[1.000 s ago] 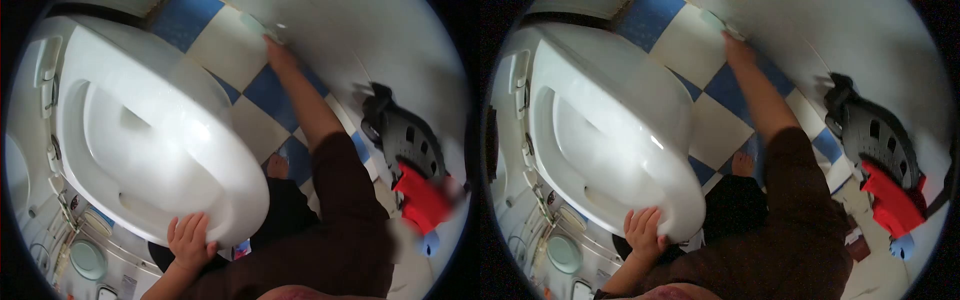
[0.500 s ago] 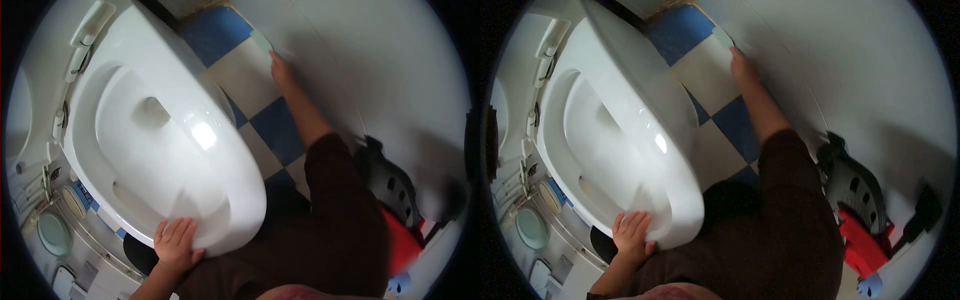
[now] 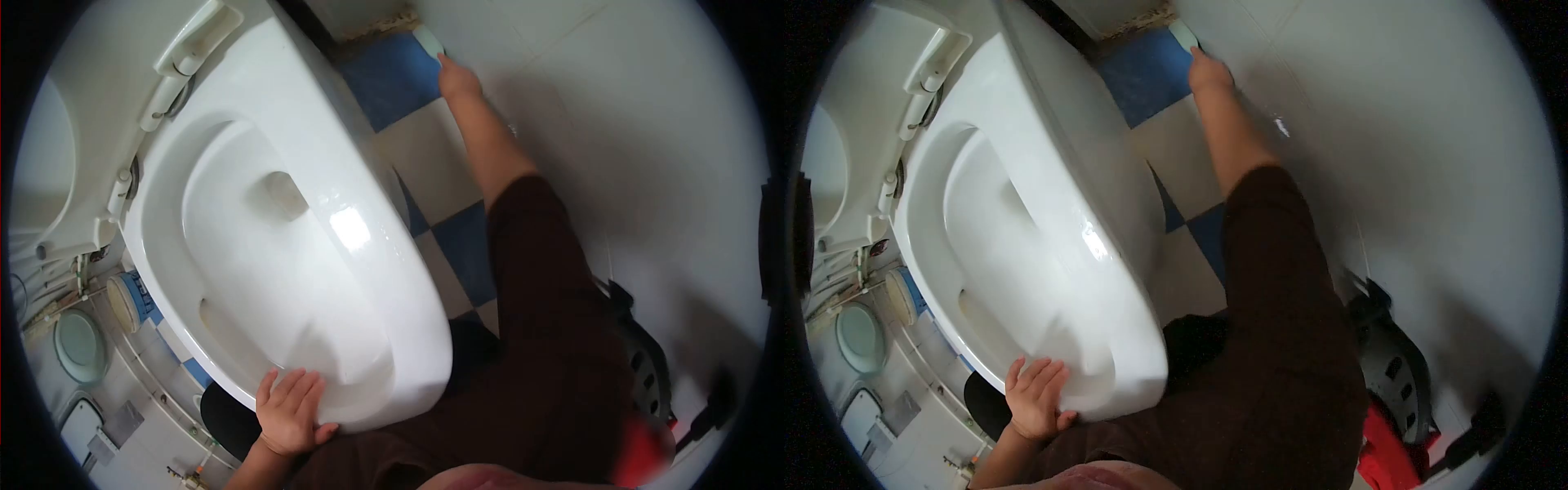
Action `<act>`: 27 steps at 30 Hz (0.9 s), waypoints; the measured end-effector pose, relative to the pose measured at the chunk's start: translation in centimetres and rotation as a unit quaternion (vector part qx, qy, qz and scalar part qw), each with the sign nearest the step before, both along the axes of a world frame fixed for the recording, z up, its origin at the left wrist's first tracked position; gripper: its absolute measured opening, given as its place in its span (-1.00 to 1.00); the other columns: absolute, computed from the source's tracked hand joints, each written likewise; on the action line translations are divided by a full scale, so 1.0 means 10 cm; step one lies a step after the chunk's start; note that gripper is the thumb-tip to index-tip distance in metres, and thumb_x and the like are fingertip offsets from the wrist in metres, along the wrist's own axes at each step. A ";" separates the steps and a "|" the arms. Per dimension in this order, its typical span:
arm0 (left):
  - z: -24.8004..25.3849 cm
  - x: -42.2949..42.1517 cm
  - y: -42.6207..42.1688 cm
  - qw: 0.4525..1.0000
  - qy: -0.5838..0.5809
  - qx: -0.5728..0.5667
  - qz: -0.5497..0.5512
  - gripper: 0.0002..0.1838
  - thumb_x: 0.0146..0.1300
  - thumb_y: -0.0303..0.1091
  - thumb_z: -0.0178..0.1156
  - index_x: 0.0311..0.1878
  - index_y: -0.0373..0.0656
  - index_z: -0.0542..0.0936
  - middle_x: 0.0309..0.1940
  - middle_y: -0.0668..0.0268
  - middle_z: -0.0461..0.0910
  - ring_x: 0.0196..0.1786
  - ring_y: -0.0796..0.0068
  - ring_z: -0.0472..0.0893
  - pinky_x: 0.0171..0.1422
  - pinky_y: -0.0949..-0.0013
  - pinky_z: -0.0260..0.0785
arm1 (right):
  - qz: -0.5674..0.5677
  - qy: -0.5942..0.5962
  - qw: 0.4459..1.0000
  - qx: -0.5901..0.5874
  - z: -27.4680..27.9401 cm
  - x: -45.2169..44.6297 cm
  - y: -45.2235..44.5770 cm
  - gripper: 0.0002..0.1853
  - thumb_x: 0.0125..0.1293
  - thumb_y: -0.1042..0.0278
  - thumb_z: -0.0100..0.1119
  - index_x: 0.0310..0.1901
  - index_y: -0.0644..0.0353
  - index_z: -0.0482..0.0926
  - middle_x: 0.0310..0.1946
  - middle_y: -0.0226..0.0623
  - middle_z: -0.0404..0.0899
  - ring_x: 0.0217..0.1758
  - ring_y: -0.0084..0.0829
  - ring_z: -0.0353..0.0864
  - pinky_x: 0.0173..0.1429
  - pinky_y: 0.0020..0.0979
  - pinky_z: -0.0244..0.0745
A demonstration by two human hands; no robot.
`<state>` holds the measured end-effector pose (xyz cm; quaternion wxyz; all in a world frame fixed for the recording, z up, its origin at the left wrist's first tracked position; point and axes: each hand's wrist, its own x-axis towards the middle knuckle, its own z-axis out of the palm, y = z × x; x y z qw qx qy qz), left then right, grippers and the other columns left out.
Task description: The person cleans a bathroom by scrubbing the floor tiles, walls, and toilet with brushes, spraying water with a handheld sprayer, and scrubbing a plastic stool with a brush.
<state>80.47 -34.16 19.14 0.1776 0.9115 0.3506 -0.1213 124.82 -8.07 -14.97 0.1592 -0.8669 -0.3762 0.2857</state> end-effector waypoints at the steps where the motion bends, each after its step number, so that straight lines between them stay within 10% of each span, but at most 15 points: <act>1: 0.01 -0.01 0.00 1.000 0.004 -0.004 0.001 -0.39 0.20 0.24 -0.07 -0.14 -0.16 0.62 -0.11 0.28 0.61 0.02 0.26 0.56 0.30 -0.01 0.15 | -0.010 0.027 1.000 0.000 -0.02 0.02 0.24 -0.53 0.41 0.25 -0.23 0.31 -0.41 0.31 0.17 -0.15 0.48 0.18 -0.06 0.48 0.20 -0.09 0.37; 14: 0.02 -0.03 0.01 1.000 0.016 -0.012 -0.006 -0.39 0.19 0.26 -0.06 -0.14 -0.12 0.63 -0.11 0.34 0.61 0.04 0.31 0.54 0.30 0.03 0.18 | 0.010 0.061 0.997 0.045 -0.01 -0.77 0.29 -0.55 0.32 0.29 -0.17 0.24 -0.06 0.43 0.10 -0.07 0.52 0.12 -0.09 0.53 0.23 -0.18 0.38; 27: 0.03 -0.04 -0.01 0.999 0.017 -0.028 -0.007 -0.40 0.11 0.25 0.02 -0.11 -0.12 0.62 -0.08 0.32 0.60 0.06 0.27 0.53 0.32 0.00 0.16 | 0.009 0.075 0.997 0.028 -0.13 -0.46 -0.12 -0.52 0.34 0.26 -0.16 0.31 -0.19 0.31 -0.05 0.03 0.58 0.01 0.00 0.58 0.11 -0.12 0.44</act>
